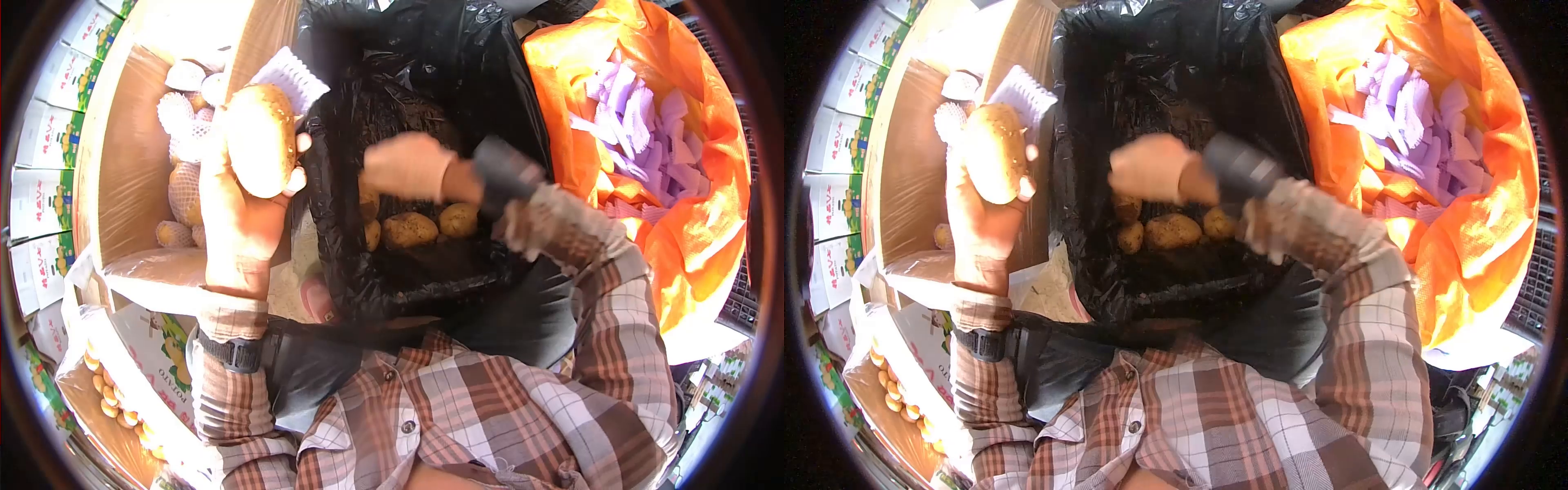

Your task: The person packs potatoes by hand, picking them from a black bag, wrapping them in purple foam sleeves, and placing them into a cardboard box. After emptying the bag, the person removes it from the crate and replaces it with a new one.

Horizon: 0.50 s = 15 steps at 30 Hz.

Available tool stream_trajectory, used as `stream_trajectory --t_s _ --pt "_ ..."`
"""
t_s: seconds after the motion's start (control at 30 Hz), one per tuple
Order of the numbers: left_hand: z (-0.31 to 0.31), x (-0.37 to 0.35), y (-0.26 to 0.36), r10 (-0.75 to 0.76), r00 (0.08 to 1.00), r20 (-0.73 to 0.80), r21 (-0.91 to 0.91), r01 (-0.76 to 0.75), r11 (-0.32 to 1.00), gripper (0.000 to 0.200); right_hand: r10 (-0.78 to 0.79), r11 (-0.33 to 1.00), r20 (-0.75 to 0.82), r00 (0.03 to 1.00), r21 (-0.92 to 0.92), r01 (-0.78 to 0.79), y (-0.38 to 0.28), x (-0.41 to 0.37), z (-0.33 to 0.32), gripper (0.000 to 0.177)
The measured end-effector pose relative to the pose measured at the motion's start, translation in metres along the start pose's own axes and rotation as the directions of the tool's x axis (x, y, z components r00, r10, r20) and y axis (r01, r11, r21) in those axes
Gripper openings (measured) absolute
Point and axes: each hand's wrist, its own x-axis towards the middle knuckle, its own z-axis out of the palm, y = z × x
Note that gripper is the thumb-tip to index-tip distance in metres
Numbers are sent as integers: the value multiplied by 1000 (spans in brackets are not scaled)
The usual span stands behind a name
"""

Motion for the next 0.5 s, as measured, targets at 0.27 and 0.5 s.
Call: stream_trajectory --t_s 0.27,0.5 --pt "8 3 -5 -18 966 -259 17 23 1000 42 -555 831 -215 804 -84 551 -34 14 160 40" --pt "9 6 -6 -14 973 -228 57 28 998 41 -1 992 -82 997 -123 -9 35 1 97 57"
